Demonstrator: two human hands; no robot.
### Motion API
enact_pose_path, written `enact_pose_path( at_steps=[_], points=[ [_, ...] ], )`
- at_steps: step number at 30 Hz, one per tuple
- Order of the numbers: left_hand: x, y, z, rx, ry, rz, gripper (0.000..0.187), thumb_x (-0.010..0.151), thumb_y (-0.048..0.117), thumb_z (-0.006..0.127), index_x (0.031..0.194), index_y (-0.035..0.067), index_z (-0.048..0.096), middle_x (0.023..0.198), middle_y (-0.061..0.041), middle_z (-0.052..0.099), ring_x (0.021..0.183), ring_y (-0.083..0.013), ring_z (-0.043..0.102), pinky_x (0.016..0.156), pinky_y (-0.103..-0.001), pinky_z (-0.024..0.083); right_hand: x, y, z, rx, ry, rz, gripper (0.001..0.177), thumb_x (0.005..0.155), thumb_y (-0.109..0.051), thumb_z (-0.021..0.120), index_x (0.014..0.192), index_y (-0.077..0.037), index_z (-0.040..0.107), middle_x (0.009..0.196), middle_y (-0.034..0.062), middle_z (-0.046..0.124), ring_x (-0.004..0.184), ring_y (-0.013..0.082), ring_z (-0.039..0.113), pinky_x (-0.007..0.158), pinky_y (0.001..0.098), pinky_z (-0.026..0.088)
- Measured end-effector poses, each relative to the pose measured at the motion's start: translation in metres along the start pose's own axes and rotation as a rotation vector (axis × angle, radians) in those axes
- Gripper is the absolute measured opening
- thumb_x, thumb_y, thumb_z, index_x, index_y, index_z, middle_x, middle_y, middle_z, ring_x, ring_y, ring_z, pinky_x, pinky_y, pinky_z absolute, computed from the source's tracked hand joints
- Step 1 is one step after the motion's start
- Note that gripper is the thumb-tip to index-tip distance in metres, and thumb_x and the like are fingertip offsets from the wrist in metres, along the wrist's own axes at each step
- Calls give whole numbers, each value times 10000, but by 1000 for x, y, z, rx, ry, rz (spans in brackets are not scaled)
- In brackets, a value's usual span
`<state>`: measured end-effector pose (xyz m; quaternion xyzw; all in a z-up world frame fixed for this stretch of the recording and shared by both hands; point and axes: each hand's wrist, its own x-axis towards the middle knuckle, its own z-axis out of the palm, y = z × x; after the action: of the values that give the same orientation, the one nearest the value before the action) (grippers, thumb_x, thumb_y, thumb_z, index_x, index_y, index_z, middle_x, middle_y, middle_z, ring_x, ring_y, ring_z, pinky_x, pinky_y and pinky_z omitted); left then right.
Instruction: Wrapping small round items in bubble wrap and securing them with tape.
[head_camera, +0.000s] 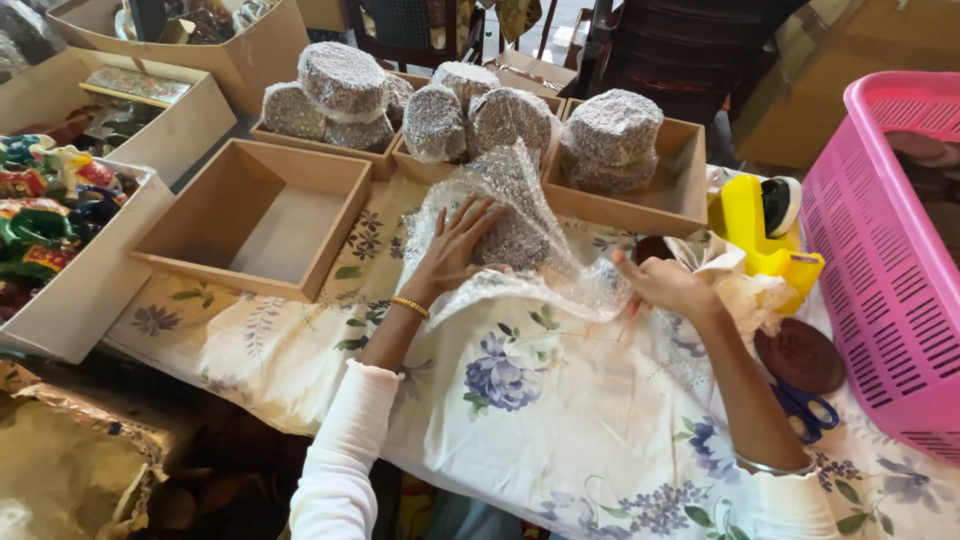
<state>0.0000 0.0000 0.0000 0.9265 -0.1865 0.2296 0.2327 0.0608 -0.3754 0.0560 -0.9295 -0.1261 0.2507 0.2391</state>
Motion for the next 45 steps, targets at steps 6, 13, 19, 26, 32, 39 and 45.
enact_pose_path(
  at_steps=[6, 13, 19, 26, 32, 39, 45],
  points=[
    [5, -3, -1, -102, -52, 34, 842, 821, 534, 753, 1558, 247, 465, 1671, -99, 352, 1562, -357, 251, 1236, -577, 223, -34, -60, 34, -698, 866, -415, 247, 779, -405, 691, 806, -187, 804, 1120, 93, 760, 1018, 272, 710, 866, 452, 544],
    [7, -2, 4, -13, -14, -1, 711, 897, 14, 665, 1546, 271, 535, 1703, -104, 349, 1587, -334, 284, 1278, -469, 269, -27, -127, 67, -149, 328, -422, 146, 1064, -175, 586, 1156, -118, 684, 1431, -72, 684, 948, 171, 755, 757, 387, 586],
    [5, 19, -22, 81, 111, -35, 897, 754, -133, 583, 1576, 202, 454, 1673, -92, 332, 1517, -367, 346, 1262, -478, 290, 31, -123, 66, -292, 573, -897, 726, 823, -237, 828, 1451, -88, 495, 1575, 202, 386, 1434, 386, 379, 1174, 567, 317],
    [8, 21, -40, 59, 21, -109, 1117, 611, 132, 824, 1575, 157, 260, 1601, -132, 326, 1468, -388, 345, 1227, -553, 231, 37, -116, 56, -543, 305, -449, 1287, 664, -296, 910, 1620, -263, 49, 1689, 99, 158, 1540, 355, 175, 1221, 593, 203],
    [-4, -9, -16, -144, -90, -128, 1158, 621, 123, 790, 1592, 72, 162, 1569, -252, 379, 1478, -404, 355, 1241, -479, 265, 36, -110, 51, -394, 275, -465, 1344, 627, -321, 935, 1622, -223, 37, 1649, 125, 219, 1504, 358, 224, 1244, 520, 193],
    [-3, -20, 7, -137, -105, -183, 1286, 540, 79, 739, 1640, 72, 74, 1626, -252, 340, 1512, -381, 322, 1266, -479, 197, 40, -110, 54, -304, 348, -487, 1364, 576, -307, 983, 1598, -176, 89, 1640, 133, 284, 1515, 351, 238, 1259, 445, 199],
    [0, 13, -19, -154, -100, -266, 1271, 586, 227, 792, 1641, 100, 94, 1342, -236, 614, 1309, -406, 554, 1235, -488, 302, 42, -105, 56, -341, 385, -422, 1357, 566, -352, 1009, 1604, -209, 146, 1547, 214, 414, 1439, 460, 347, 1213, 481, 281]
  ],
)
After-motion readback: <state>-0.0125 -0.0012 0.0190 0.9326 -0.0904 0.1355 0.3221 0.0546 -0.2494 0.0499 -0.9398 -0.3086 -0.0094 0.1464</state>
